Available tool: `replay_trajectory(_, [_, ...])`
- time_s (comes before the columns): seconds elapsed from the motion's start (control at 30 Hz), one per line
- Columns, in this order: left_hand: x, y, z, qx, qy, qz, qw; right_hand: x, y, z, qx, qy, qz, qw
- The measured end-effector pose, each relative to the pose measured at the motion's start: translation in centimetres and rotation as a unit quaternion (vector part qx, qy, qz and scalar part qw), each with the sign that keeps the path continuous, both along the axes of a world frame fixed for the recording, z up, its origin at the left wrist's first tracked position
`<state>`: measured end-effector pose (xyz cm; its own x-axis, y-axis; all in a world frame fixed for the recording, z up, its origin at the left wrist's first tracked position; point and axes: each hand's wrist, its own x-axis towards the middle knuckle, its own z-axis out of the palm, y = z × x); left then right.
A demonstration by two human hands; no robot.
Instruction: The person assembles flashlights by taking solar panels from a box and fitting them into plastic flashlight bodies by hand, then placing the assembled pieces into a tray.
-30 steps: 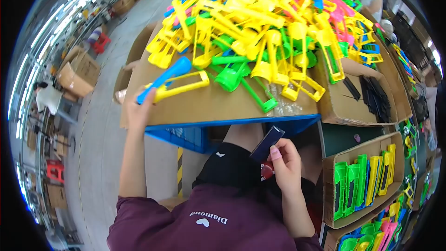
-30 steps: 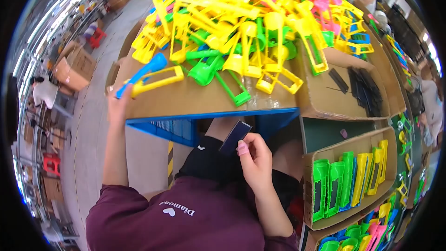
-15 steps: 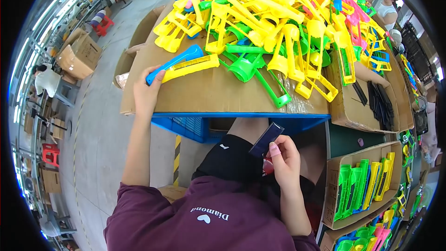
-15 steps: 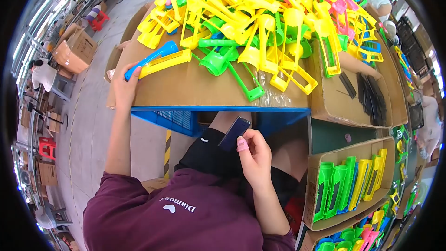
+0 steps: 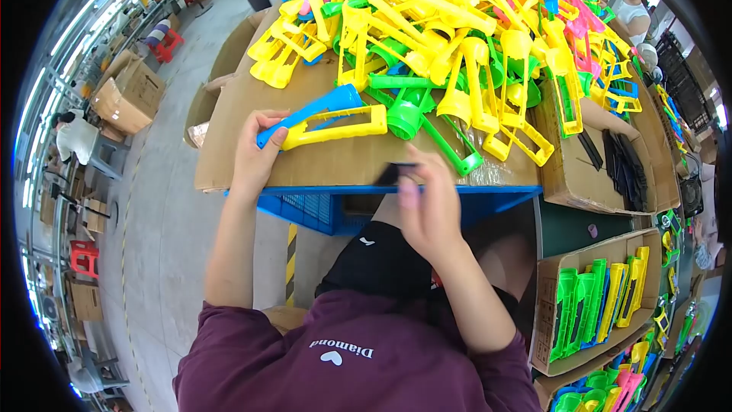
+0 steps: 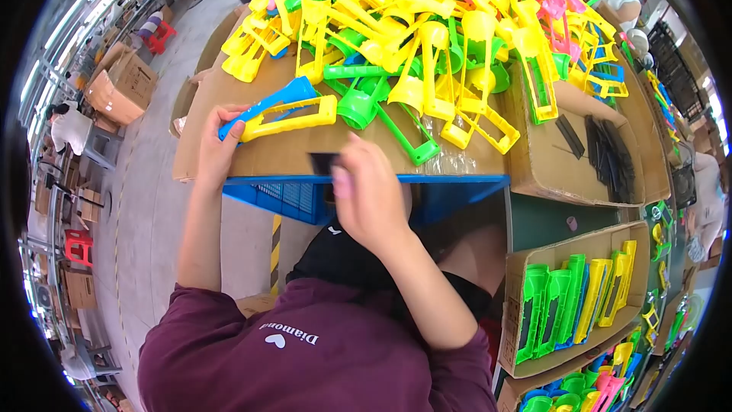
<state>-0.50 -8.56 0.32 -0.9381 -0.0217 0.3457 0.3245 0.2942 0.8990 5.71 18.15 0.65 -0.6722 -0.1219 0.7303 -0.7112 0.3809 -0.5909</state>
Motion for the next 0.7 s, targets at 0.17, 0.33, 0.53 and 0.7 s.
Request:
replay_trajectory(0.17, [-0.2,0.1,-1.0,0.066,0.056,0.007,0.996,-7.8,-6.0,0.0,0.095,0.072,-0.054,0.991])
replay_trajectory(0.33, [-0.4,0.3,-1.3,0.097,0.053,0.104,0.988,-8.0,-8.4,0.5,0.1,0.084,-0.079,0.988])
replay_trajectory(0.53, [-1.0,0.1,-2.1,0.02,0.032,0.178,0.983,-5.5,-9.8,2.8,0.16,0.06,-0.104,0.98])
replay_trajectory(0.7, [-1.3,-0.3,-1.4,-0.027,0.008,0.101,0.995,-6.3,-9.6,3.3,0.176,0.058,-0.141,0.973])
